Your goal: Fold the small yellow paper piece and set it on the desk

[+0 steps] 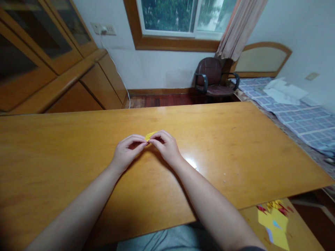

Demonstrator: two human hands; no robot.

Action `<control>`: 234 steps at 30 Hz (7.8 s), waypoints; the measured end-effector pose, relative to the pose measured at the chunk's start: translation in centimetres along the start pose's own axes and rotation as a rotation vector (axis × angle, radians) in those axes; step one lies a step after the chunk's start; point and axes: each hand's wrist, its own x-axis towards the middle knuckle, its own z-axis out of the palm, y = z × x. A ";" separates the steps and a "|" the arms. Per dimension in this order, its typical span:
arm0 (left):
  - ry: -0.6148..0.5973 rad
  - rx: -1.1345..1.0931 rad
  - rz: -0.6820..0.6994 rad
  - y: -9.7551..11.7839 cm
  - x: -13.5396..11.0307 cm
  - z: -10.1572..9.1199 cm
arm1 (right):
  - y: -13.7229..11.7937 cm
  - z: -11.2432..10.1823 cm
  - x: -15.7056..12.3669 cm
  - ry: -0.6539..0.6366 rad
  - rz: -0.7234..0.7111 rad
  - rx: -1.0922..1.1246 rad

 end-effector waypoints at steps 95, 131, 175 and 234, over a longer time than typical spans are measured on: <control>-0.054 -0.448 -0.416 0.7 0.3 0.7 | 0.7 0.7 0.2 -0.015 0.270 0.211; -0.045 -0.379 -0.396 0.5 0.3 1.0 | 0.7 0.7 0.2 0.017 0.306 0.371; -0.011 -0.339 -0.407 0.4 0.4 1.3 | 0.8 1.0 0.4 0.055 0.415 0.482; -0.122 -0.473 -0.629 0.0 0.2 0.7 | 0.5 0.9 0.4 0.142 0.376 0.513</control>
